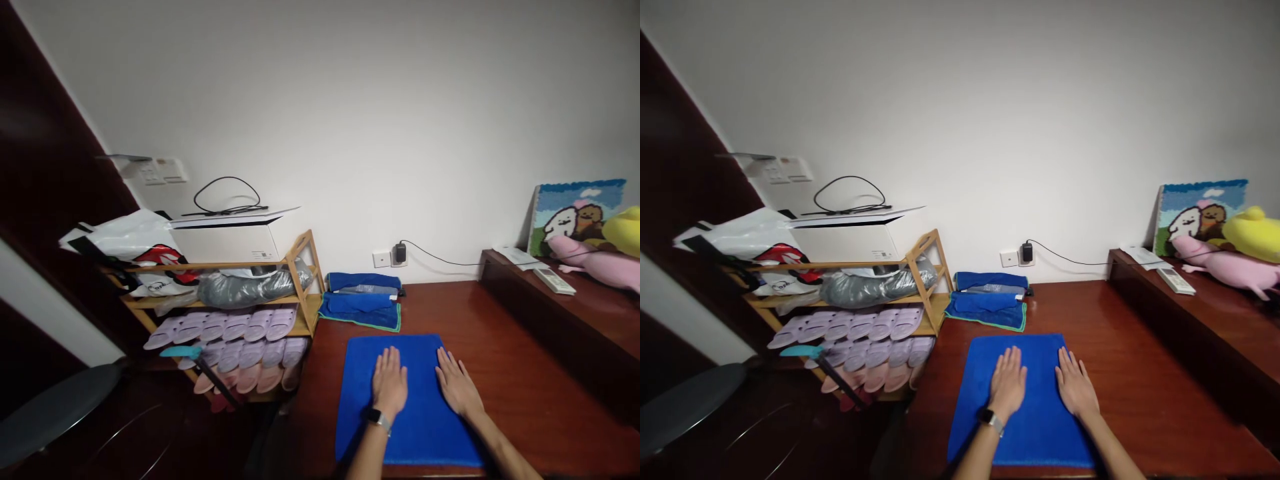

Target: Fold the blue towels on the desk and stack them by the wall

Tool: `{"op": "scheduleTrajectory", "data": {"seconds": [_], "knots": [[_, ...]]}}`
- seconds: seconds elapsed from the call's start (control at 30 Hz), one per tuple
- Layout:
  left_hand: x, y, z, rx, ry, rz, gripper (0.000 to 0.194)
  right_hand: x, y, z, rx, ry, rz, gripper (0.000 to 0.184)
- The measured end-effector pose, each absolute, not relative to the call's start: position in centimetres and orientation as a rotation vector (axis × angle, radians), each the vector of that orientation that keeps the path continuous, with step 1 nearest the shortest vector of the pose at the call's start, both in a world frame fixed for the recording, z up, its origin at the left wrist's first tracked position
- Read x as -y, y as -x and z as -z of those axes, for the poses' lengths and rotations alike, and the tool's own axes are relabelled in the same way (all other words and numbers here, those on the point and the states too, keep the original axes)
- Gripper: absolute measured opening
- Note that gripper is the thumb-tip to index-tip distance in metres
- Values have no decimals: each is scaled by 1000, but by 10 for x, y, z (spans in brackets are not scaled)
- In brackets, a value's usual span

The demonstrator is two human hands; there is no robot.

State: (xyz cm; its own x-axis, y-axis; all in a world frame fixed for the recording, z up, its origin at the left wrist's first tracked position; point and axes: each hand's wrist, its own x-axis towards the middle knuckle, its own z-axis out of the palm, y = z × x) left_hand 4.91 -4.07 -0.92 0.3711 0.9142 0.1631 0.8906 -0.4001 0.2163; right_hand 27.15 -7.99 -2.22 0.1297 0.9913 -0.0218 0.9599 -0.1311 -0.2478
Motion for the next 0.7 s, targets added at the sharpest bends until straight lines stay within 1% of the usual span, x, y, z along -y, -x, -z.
{"op": "scheduleTrajectory", "data": {"seconds": [0.1,0.2,0.33,0.5,0.7], "knots": [[31,18,11,-1970,-2433,-365,59,81,-271,22,1948,2230,-274,71],[26,54,17,-2060,-2437,-397,59,83,-271,23,1953,2253,-280,71],[26,54,25,-2079,-2462,-466,59,73,-273,17,1937,2278,-336,70],[28,48,25,-2080,-2454,-484,59,43,-274,2,1968,2249,-294,70],[30,54,15,-2078,-2478,-461,60,31,-275,14,1967,2219,-271,69]]}}
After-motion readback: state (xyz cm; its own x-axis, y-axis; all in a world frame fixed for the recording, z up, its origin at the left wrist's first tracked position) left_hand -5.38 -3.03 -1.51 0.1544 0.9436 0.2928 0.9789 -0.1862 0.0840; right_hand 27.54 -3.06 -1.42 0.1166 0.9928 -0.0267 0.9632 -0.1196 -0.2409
